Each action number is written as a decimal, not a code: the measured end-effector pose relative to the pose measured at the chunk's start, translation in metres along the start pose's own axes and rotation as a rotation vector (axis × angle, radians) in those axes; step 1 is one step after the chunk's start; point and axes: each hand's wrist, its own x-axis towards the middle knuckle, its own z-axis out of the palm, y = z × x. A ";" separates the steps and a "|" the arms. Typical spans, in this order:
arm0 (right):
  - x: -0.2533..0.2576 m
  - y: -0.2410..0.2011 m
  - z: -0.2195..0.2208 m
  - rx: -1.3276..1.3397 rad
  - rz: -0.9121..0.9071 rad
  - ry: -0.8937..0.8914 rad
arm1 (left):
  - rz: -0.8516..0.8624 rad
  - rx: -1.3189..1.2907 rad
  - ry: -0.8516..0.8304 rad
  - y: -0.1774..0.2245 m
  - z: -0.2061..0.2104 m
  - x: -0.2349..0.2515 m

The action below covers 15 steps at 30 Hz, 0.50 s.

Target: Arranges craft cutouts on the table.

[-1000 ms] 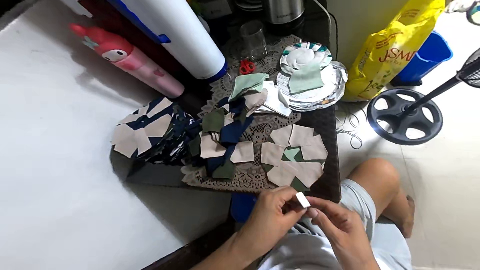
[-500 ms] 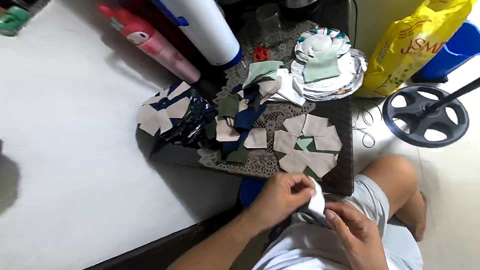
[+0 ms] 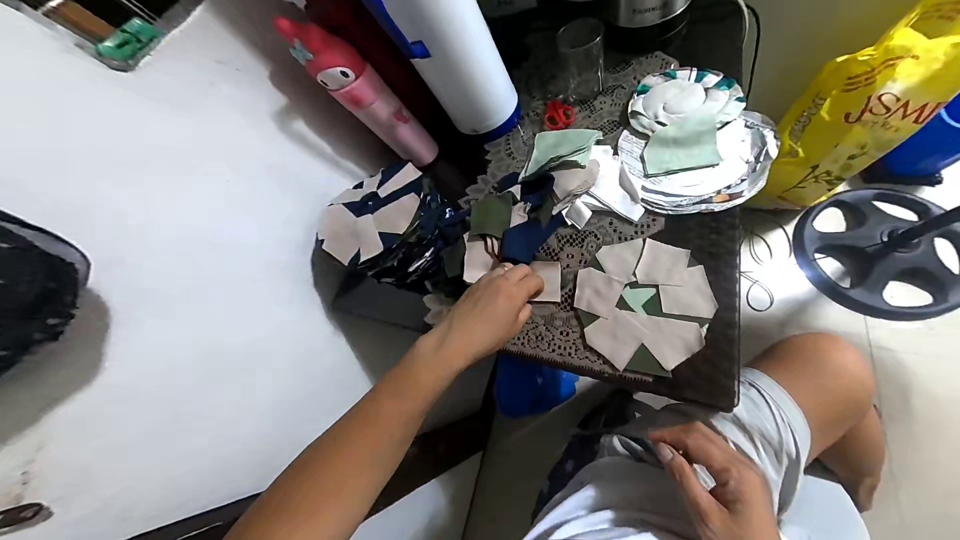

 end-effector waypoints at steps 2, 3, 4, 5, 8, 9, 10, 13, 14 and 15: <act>0.000 0.001 0.002 -0.012 -0.021 -0.017 | 0.105 0.061 0.134 -0.012 0.012 -0.004; 0.001 0.001 0.002 -0.017 -0.027 -0.022 | 0.150 0.085 0.197 -0.017 0.017 -0.004; 0.001 0.001 0.003 -0.021 -0.030 -0.024 | 0.183 0.103 0.252 -0.021 0.022 -0.004; 0.001 0.001 0.003 -0.025 -0.031 -0.024 | 0.195 0.105 0.288 -0.024 0.026 -0.003; 0.000 0.001 0.003 -0.031 -0.024 -0.024 | 0.130 0.014 0.327 -0.025 0.024 -0.002; 0.000 0.001 0.003 -0.029 -0.024 -0.026 | 0.080 -0.033 0.342 -0.023 0.020 -0.001; 0.000 0.002 0.003 -0.030 -0.025 -0.028 | 0.021 -0.084 0.369 -0.021 0.014 -0.001; 0.001 0.000 0.004 -0.034 -0.028 -0.037 | -0.214 -0.399 0.457 -0.007 -0.008 -0.008; 0.003 -0.003 0.005 -0.017 -0.019 -0.043 | -0.281 -0.605 0.471 0.001 -0.014 -0.012; 0.005 -0.006 0.006 0.025 0.009 -0.054 | -0.322 -0.861 0.463 0.011 -0.017 -0.016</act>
